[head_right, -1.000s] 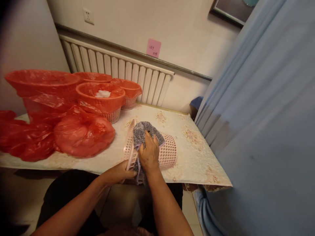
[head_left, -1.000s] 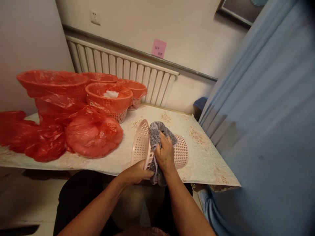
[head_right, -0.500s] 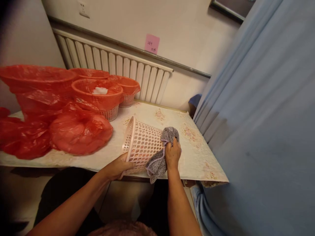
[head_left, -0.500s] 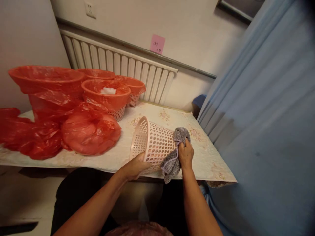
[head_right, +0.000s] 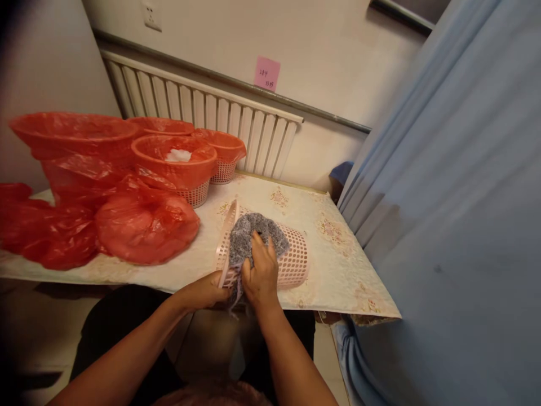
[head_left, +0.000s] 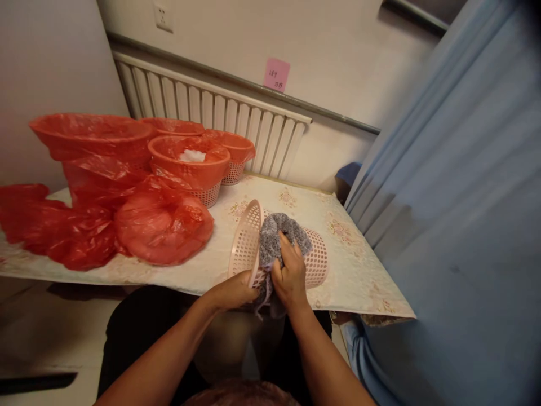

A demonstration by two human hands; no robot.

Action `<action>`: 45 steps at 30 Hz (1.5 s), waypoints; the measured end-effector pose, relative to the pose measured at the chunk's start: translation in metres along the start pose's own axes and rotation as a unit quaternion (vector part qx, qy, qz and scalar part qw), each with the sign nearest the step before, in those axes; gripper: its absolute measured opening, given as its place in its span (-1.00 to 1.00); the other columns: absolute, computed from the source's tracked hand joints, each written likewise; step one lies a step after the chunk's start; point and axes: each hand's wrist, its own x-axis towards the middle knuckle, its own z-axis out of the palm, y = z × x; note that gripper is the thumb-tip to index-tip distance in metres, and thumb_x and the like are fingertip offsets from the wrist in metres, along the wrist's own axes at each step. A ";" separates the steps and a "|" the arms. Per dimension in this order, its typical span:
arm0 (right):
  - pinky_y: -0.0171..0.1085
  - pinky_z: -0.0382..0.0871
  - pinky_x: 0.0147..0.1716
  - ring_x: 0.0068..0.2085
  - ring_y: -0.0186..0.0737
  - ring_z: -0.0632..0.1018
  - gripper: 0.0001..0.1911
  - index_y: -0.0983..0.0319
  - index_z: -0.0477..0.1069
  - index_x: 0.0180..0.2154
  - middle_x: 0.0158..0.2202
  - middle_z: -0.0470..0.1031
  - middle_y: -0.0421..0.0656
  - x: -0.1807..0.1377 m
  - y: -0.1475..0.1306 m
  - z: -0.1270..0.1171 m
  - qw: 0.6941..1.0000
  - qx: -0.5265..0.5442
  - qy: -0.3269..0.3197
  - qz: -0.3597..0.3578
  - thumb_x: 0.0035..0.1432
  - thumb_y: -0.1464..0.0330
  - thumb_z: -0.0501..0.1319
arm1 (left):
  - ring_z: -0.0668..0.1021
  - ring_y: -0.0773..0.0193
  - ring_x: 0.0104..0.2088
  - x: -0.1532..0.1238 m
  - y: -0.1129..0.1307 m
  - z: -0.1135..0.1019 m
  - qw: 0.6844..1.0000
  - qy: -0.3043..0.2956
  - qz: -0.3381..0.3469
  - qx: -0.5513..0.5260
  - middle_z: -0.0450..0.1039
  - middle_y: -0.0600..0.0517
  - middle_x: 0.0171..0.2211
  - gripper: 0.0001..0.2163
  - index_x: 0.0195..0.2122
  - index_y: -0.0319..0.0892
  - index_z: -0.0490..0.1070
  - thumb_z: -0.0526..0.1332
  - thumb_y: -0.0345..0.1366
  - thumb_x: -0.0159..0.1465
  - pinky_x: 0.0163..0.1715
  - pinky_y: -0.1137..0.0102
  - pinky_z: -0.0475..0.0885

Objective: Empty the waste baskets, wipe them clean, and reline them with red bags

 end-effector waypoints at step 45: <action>0.04 0.06 0.28 0.20 -0.14 0.36 -0.43 0.33 0.32 0.14 0.16 0.38 0.00 0.020 0.004 0.002 1.000 0.021 0.001 0.011 0.06 0.55 -0.03 | 0.52 0.20 -0.19 0.007 -0.011 0.003 0.998 0.026 0.004 0.057 0.55 0.03 -0.20 -0.53 -0.03 -0.24 0.42 0.11 -0.50 -0.02 -0.01 0.24 0.39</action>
